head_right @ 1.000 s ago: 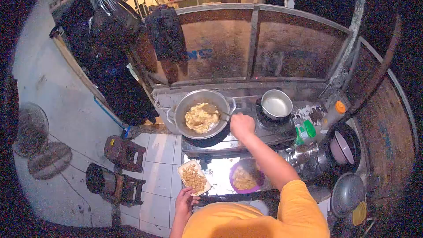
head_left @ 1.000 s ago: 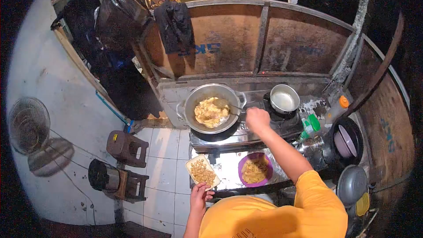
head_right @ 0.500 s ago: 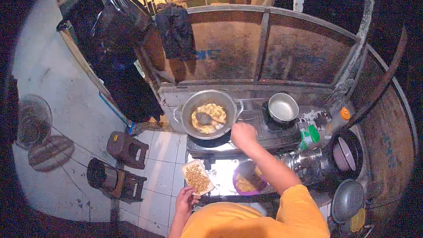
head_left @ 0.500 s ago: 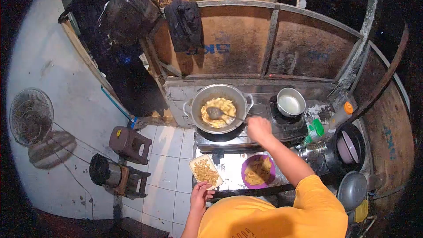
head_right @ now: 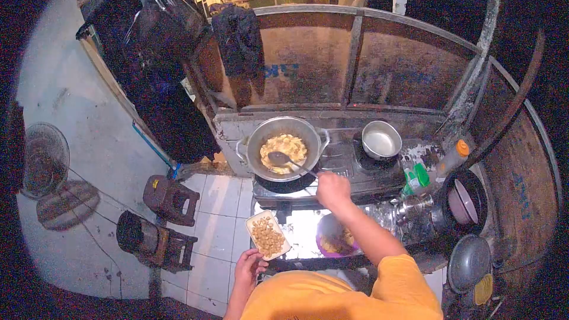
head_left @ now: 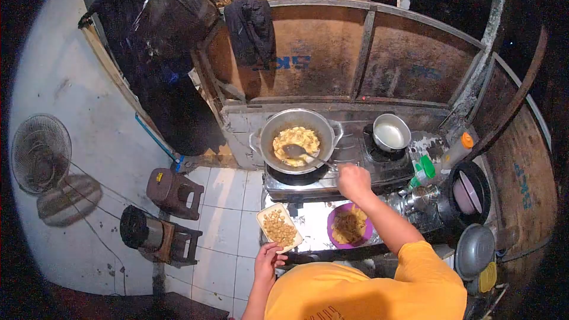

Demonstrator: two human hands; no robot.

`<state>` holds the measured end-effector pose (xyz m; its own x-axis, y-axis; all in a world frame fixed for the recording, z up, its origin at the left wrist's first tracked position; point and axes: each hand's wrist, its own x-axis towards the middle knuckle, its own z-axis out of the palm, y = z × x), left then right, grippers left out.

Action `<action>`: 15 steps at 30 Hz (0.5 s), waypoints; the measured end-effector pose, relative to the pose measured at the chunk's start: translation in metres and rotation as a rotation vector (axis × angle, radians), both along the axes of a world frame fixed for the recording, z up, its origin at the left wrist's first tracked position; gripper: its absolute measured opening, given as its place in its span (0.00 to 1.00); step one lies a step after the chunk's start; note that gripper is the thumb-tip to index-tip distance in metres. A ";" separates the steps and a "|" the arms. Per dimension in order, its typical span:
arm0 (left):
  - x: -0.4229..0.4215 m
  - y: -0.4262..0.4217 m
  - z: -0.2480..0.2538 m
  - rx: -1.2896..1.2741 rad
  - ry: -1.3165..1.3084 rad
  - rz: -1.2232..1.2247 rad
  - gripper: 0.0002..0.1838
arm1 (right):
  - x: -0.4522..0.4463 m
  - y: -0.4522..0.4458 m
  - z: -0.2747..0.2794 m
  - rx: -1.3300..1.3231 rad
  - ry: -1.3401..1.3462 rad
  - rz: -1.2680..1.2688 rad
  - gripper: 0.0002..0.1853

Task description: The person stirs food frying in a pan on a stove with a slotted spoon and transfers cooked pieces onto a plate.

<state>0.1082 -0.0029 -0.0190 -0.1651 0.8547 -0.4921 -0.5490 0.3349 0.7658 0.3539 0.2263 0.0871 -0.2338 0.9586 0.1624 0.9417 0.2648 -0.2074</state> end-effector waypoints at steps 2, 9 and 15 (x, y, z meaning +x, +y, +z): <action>-0.002 -0.003 -0.003 0.001 -0.008 0.006 0.14 | -0.001 -0.003 -0.015 -0.047 -0.030 -0.002 0.09; -0.007 -0.010 0.008 0.023 0.012 -0.013 0.15 | -0.016 0.005 -0.042 0.036 -0.054 -0.010 0.08; -0.012 -0.019 0.001 0.011 0.006 -0.003 0.13 | -0.017 -0.011 -0.016 0.054 -0.034 -0.009 0.08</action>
<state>0.0960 -0.0217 -0.0181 -0.1653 0.8607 -0.4815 -0.5436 0.3278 0.7727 0.3365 0.2153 0.0712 -0.2315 0.9508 0.2057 0.9504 0.2662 -0.1606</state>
